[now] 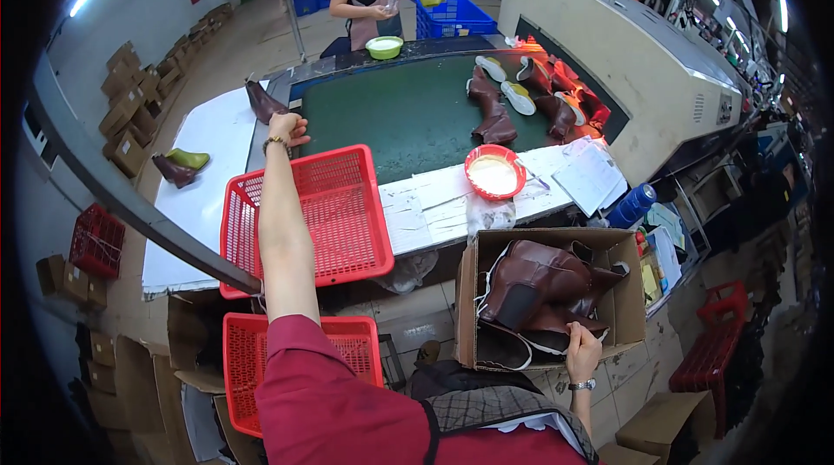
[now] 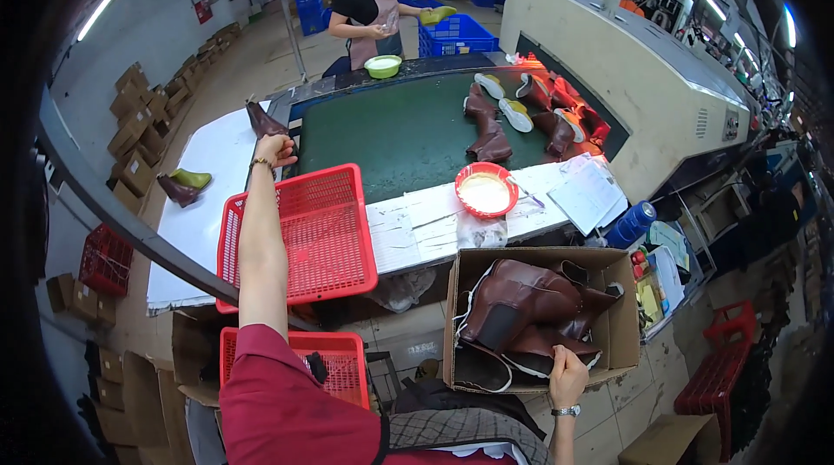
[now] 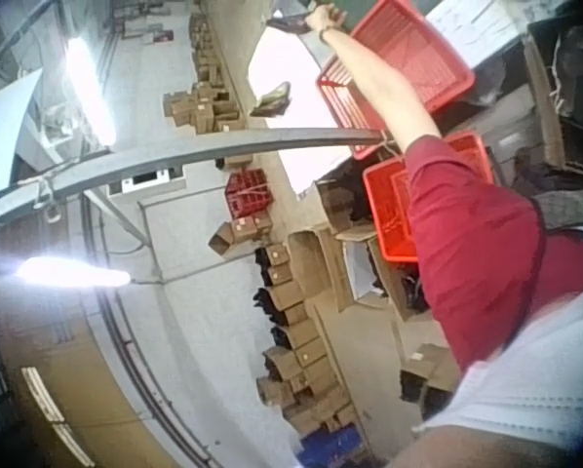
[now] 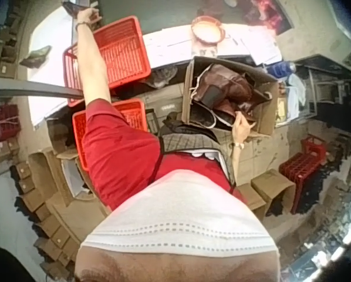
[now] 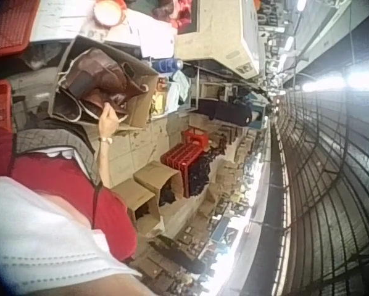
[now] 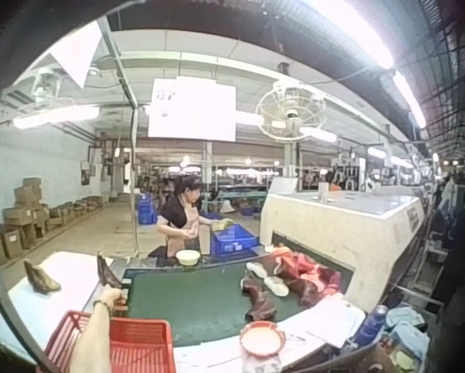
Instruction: Trim excess material from shoe uppers, apply adhesive, and sort finished uppers into boxes.
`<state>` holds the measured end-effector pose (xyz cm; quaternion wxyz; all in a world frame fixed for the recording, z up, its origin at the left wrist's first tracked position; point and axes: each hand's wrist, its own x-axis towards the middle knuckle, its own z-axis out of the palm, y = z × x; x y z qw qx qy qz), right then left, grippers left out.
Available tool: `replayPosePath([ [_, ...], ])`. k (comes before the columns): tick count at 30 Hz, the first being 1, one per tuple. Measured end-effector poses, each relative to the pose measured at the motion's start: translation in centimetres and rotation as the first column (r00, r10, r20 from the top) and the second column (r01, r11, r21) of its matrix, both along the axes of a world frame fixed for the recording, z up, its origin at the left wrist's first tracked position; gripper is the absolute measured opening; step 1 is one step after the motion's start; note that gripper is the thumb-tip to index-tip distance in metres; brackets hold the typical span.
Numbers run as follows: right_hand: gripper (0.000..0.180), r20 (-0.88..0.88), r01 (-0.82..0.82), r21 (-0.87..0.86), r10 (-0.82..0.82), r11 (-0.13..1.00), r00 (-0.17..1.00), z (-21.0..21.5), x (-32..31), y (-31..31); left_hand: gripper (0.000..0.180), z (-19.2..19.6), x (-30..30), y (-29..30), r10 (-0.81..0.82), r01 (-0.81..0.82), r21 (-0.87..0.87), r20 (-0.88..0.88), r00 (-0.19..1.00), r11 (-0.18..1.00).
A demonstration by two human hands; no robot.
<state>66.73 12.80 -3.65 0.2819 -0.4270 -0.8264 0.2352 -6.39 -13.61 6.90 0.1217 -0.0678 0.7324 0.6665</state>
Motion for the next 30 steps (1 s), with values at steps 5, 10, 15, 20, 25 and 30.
replayPosePath([
  [5, 0.033, 0.039, -0.044, -0.007, 0.044, 0.999, 0.998, 0.1, -0.3, 0.2, 0.009, -1.9, -1.5, -1.9, 0.017, -0.017, -0.018, 0.003, 1.000, 1.000],
  [10, 0.034, 0.052, 0.041, -0.059, -0.037, 0.997, 0.998, -0.3, 1.1, -0.3, 0.105, -3.0, -0.8, -1.3, -0.014, 0.008, 0.081, 0.074, 0.997, 0.997],
  [15, 0.032, -0.033, -0.052, 0.019, 0.053, 0.998, 0.998, -1.4, -1.0, 1.3, 0.025, -1.1, 0.3, -4.1, -0.175, 0.175, -0.010, -0.149, 0.973, 0.984],
  [20, 0.029, 0.023, 0.081, -0.036, -0.081, 0.996, 0.996, -0.8, -1.4, 1.8, 0.055, 3.2, 26.4, 9.6, -0.808, 0.792, -0.236, -0.355, 0.470, 0.563],
  [25, 0.041, 0.051, 0.096, -0.182, -0.088, 0.979, 0.995, -1.0, -0.8, 2.5, 0.083, -5.6, 45.5, 15.7, -0.901, 0.732, -0.604, -0.432, 0.031, 0.315],
  [30, 0.046, 0.201, 0.078, -0.290, -0.019, 0.954, 0.980, -0.1, 0.2, 2.5, 0.135, -9.1, 51.6, 19.4, -0.959, 0.573, -0.791, -0.060, 0.276, 0.214],
])
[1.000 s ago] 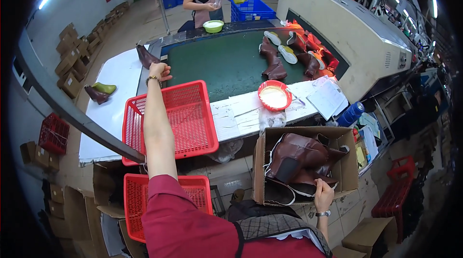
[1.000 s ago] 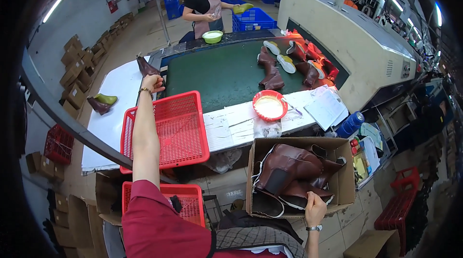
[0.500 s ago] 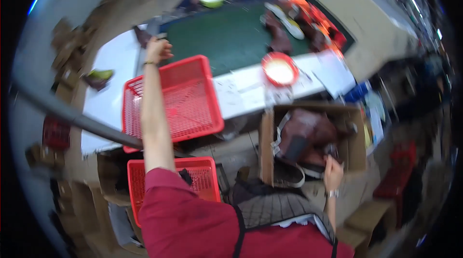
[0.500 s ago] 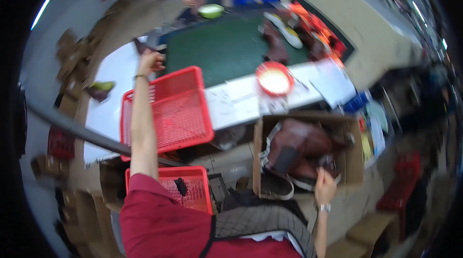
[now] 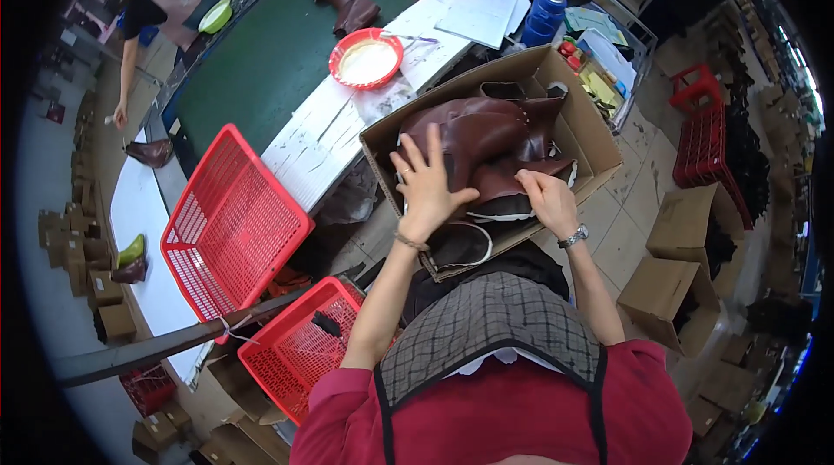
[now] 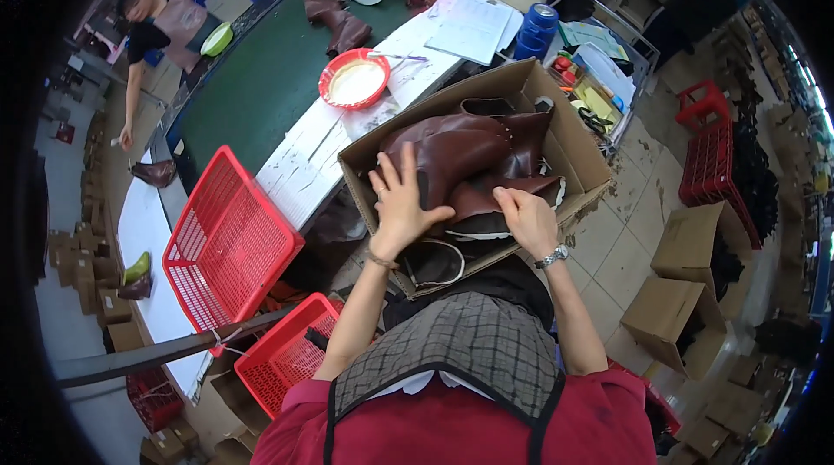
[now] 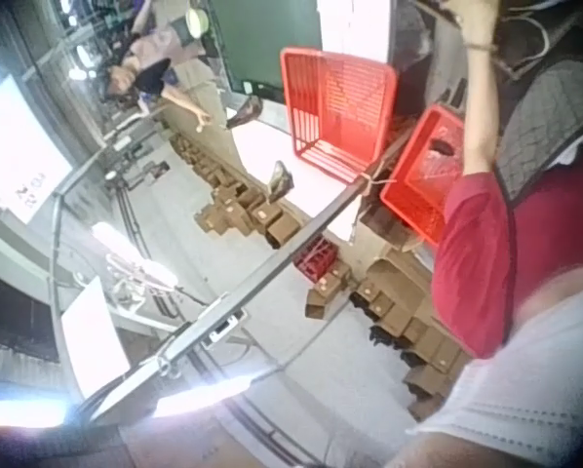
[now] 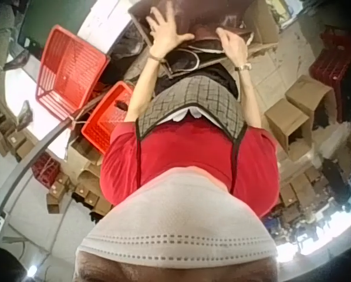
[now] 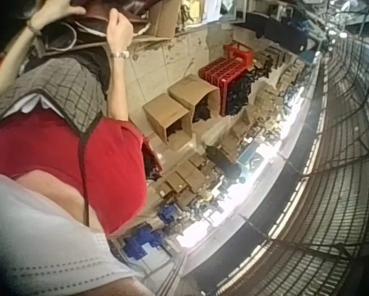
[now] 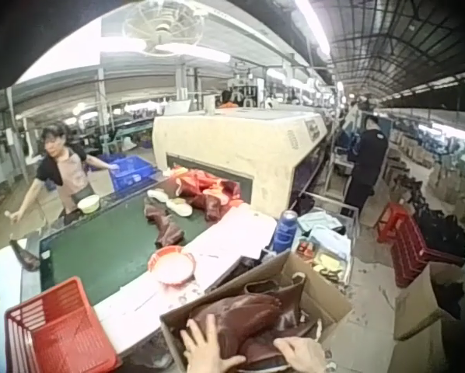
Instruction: Trim excess material from shoe uppers, apply adhesive, and sort finished uppers into boxes.
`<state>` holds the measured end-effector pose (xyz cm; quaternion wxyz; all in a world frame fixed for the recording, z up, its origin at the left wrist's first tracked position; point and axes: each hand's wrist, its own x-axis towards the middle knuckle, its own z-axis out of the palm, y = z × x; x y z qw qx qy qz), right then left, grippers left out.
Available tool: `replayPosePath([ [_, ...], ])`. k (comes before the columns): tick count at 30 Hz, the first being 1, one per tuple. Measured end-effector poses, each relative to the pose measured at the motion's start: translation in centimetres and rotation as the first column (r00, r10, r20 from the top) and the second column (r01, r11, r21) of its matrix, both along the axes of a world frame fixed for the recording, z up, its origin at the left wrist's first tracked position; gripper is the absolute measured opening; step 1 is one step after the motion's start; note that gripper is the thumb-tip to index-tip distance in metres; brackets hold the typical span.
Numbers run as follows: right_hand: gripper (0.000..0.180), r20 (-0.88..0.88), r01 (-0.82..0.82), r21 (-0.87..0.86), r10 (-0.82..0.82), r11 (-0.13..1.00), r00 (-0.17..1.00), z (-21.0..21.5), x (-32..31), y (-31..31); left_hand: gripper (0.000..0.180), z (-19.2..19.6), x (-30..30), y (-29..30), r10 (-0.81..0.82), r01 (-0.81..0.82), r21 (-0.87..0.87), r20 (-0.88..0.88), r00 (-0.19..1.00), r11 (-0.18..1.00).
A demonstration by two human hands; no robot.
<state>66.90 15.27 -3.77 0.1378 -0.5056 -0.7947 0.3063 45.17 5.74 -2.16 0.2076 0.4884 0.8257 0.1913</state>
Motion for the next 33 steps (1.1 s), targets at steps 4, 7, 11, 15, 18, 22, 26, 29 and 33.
replayPosePath([
  [4, 0.046, -0.043, -0.005, 0.062, 0.007, 0.998, 0.999, 0.2, 0.0, -0.1, 0.126, -2.3, -4.8, 1.0, 0.212, -0.338, 0.306, 0.378, 0.901, 0.890],
  [7, 0.048, -0.029, -0.037, 0.032, 0.038, 0.999, 0.999, 0.8, -0.6, 0.1, 0.113, -1.7, -6.0, 1.2, 0.282, -0.361, -0.018, 0.661, 0.696, 0.932],
  [11, 0.055, -0.025, -0.118, -0.010, 0.118, 0.993, 0.993, 1.4, -0.3, 0.4, 0.092, -0.3, -4.7, 1.8, 0.002, -0.208, 0.125, 0.851, 0.524, 0.970],
  [15, 0.065, -0.054, -0.121, 0.008, 0.121, 0.993, 0.991, 1.3, -0.5, 0.4, 0.087, 0.1, -2.1, 2.0, -0.114, -0.184, 0.291, 0.766, 0.632, 0.939],
  [18, 0.066, -0.089, -0.114, 0.027, 0.116, 0.993, 0.989, 1.3, -0.3, 0.2, 0.091, 0.3, -1.7, 2.2, -0.169, -0.171, 0.405, 0.678, 0.715, 0.898],
  [22, 0.061, -0.158, -0.146, 0.098, 0.161, 0.984, 0.974, 3.3, -0.4, -1.1, 0.092, 4.2, -1.5, 1.5, -0.209, -0.288, 0.422, 0.805, 0.555, 0.860],
  [26, 0.079, -0.179, -0.142, 0.338, 0.212, 0.930, 0.961, 5.5, -1.9, -2.2, 0.093, 5.9, -1.6, 0.3, -0.256, -0.453, 0.426, 0.885, 0.388, 0.783],
  [29, 0.089, -0.629, -0.187, -0.095, 0.087, 0.978, 0.773, 7.1, -3.9, -3.0, 0.103, 6.9, -0.5, -0.2, -0.338, -0.509, 0.436, 0.900, 0.276, 0.742],
  [33, 0.084, -0.868, -0.380, -0.394, -0.204, 0.837, 0.452, 7.0, -5.4, -2.1, 0.103, 6.5, 0.0, -1.3, -0.342, -0.518, 0.447, 0.894, 0.290, 0.730],
])
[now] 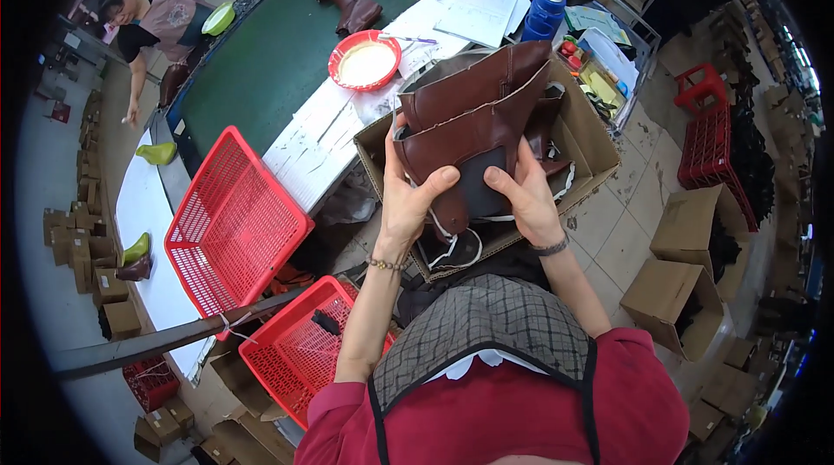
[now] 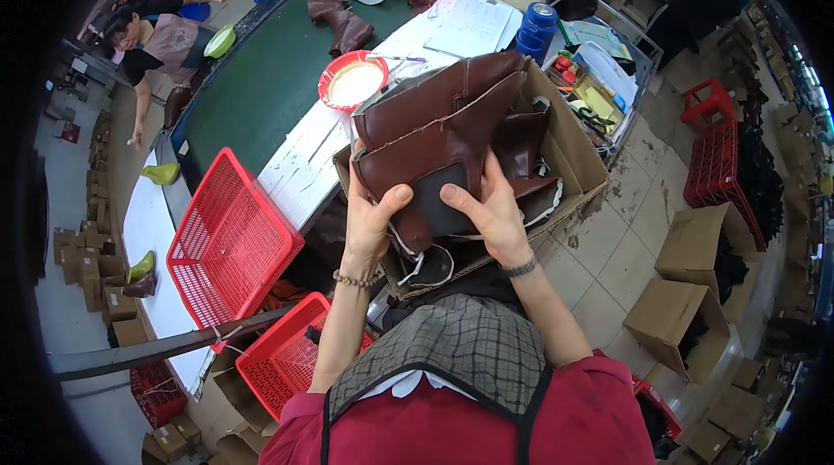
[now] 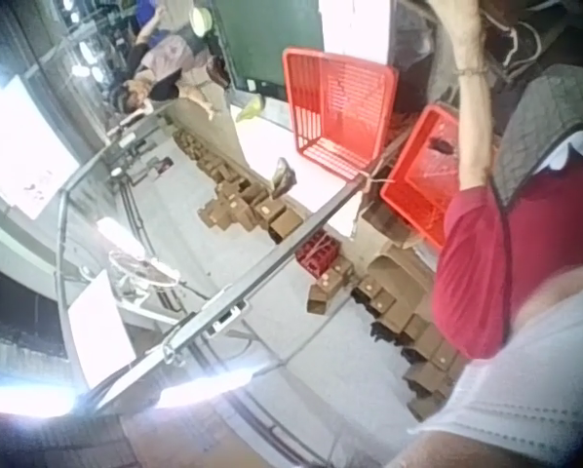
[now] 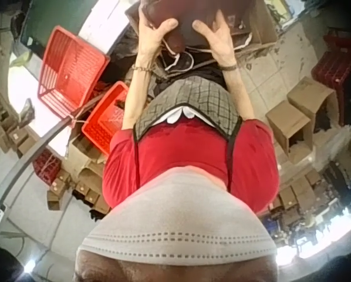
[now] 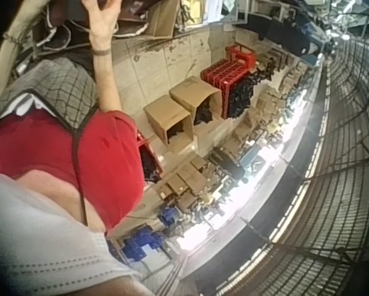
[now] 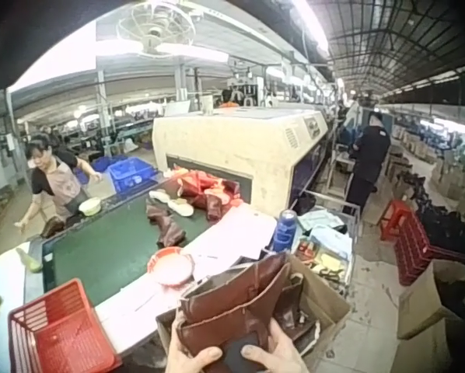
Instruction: Trim excess material from shoe uppers, apply adhesive, and sort finished uppers into boxes.
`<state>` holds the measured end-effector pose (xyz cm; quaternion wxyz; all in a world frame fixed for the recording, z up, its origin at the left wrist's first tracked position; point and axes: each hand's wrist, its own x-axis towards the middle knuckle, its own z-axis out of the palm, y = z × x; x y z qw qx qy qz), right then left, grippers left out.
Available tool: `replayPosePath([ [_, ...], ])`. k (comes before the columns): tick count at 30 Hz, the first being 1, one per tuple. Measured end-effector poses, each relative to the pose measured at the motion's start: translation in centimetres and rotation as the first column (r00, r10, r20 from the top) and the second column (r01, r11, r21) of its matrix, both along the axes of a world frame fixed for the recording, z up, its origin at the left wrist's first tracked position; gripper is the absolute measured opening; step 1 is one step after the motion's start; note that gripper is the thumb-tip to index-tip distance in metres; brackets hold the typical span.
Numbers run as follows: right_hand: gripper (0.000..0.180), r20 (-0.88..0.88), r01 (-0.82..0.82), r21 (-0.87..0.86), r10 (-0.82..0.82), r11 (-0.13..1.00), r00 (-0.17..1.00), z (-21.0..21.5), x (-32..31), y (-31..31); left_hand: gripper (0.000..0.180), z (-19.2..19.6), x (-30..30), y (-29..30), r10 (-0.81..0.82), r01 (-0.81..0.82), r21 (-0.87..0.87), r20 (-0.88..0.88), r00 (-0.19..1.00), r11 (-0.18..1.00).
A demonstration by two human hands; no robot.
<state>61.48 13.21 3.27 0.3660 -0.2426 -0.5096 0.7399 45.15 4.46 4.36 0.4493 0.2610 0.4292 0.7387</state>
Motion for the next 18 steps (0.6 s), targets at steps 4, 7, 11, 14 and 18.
replayPosePath([
  [4, 0.056, 0.024, -0.017, -0.245, 0.023, 0.969, 0.999, -1.2, 0.3, -0.6, 0.104, -0.4, -0.4, -1.2, -0.009, -0.010, -0.102, -0.187, 0.982, 0.995],
  [7, 0.042, 0.024, 0.087, -0.155, -0.084, 0.984, 0.996, -0.4, 0.2, -0.4, 0.105, -1.1, -1.0, -1.8, -0.137, 0.117, -0.115, -0.187, 0.973, 0.986],
  [11, 0.044, 0.039, 0.204, -0.104, -0.201, 0.973, 0.979, 0.2, 0.4, 0.2, 0.072, -1.8, -2.2, -3.6, -0.227, 0.210, -0.268, -0.031, 0.973, 0.940],
  [14, 0.043, 0.058, 0.246, -0.052, -0.243, 0.968, 0.968, 0.8, 0.7, 0.9, 0.035, -2.4, -2.8, -4.6, -0.156, 0.172, -0.208, 0.090, 0.984, 0.963],
  [18, 0.042, 0.090, 0.221, -0.013, -0.219, 0.975, 0.972, 1.0, 0.4, 1.0, 0.011, -3.0, -3.0, -6.0, -0.200, 0.171, 0.127, 0.278, 0.940, 0.977],
])
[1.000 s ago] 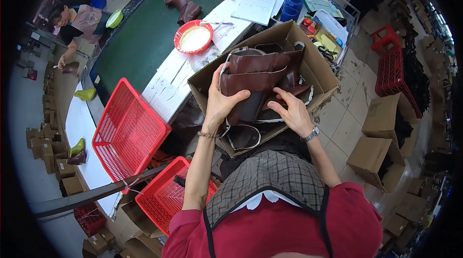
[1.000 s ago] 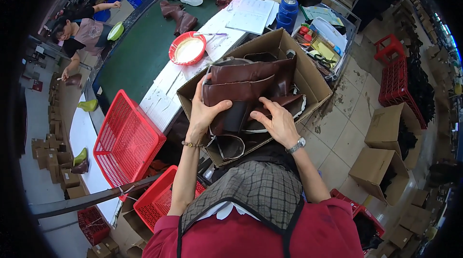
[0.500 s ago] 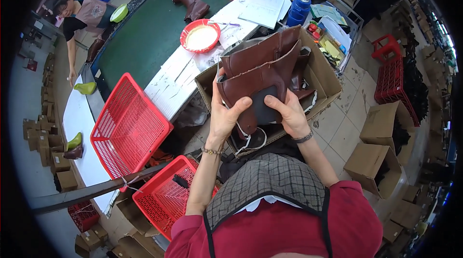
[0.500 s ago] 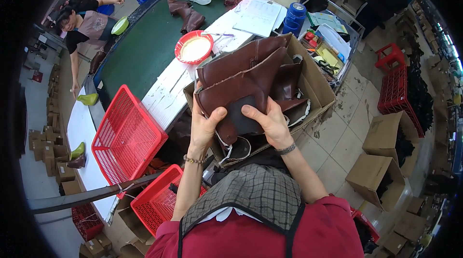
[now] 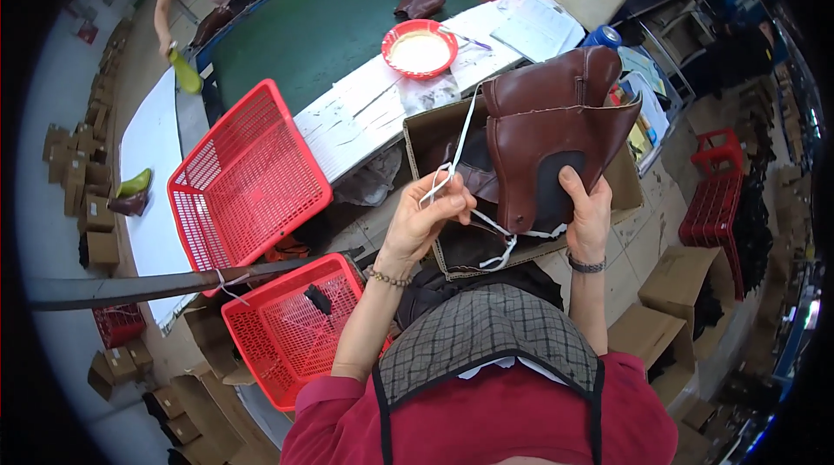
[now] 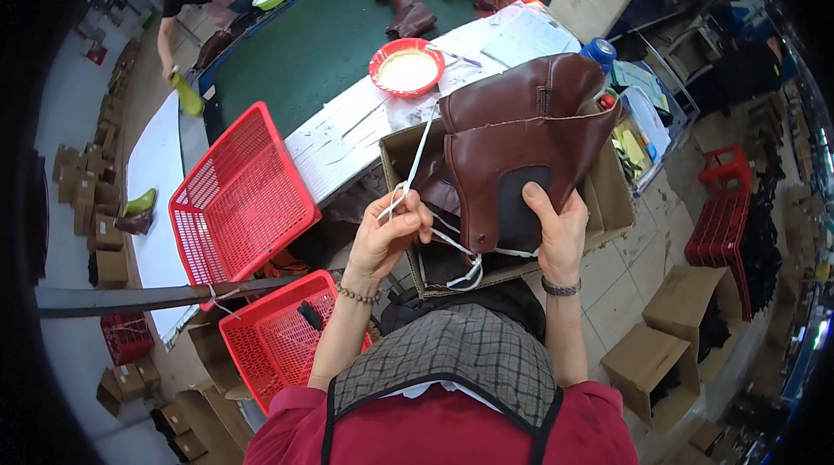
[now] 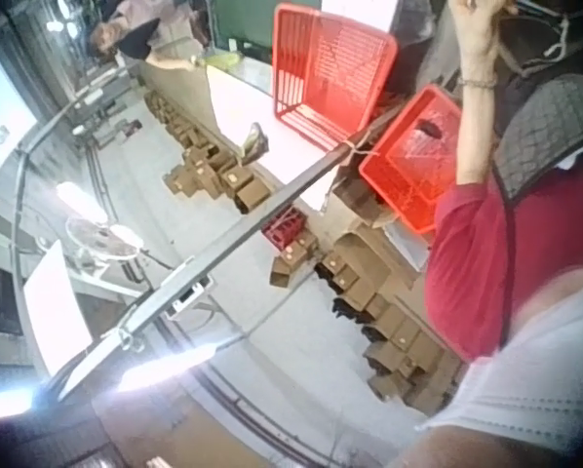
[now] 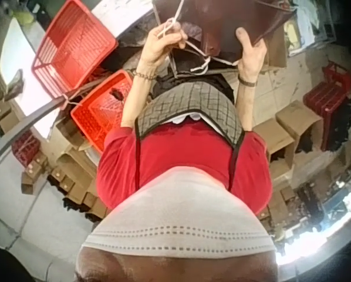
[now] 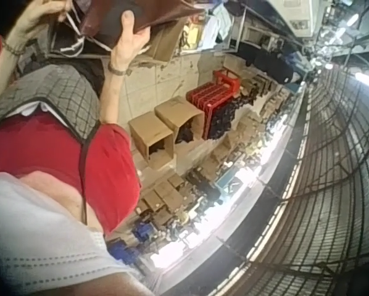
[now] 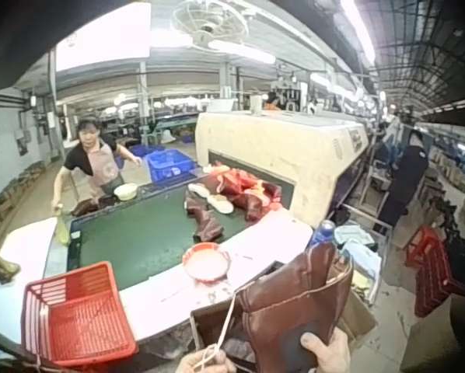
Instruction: Trim excess material from shoe uppers, apply adhesive, and sort finished uppers into boxes.
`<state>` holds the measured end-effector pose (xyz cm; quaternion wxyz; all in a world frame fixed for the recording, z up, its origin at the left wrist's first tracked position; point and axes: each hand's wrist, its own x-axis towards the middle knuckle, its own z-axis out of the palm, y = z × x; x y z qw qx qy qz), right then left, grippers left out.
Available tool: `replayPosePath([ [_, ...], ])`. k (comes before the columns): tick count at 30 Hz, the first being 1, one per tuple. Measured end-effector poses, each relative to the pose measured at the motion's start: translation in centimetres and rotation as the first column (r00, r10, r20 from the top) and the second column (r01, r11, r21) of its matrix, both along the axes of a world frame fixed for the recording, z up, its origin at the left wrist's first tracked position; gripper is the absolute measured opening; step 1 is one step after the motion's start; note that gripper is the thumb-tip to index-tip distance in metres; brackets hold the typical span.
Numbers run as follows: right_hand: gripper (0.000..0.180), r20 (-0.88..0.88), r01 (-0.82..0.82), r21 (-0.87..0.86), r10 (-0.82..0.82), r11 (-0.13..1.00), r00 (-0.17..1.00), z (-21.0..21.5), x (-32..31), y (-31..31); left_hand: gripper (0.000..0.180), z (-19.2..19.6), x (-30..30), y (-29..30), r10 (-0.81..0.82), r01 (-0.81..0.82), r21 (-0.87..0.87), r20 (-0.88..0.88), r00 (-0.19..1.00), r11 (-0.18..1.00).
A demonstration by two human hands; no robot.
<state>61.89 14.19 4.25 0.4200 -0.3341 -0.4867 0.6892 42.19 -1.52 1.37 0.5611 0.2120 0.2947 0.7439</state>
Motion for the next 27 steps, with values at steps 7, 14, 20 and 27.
replayPosePath([
  [7, 0.042, 0.114, -0.161, 0.074, 0.152, 0.984, 0.982, 1.6, -1.2, -0.5, 0.033, -0.1, -1.2, -2.9, -0.011, -0.032, -0.151, -0.279, 0.960, 0.988],
  [14, 0.042, 0.276, -0.526, 0.091, 0.486, 0.846, 0.829, 4.5, -4.8, -1.5, 0.087, 0.3, -1.1, -5.8, 0.118, -0.146, -0.090, -0.267, 0.956, 0.985],
  [20, 0.061, 0.364, -0.744, 0.192, 0.657, 0.640, 0.660, 4.7, -9.7, -6.1, 0.079, 0.1, -0.8, -8.3, 0.478, -0.480, -0.139, -0.051, 0.877, 0.866],
  [27, 0.052, 0.323, -0.662, 0.194, 0.590, 0.724, 0.740, 3.2, -11.8, -3.7, 0.055, -0.9, 2.4, -27.4, 0.993, -0.970, -0.218, 0.082, 0.088, 0.104],
])
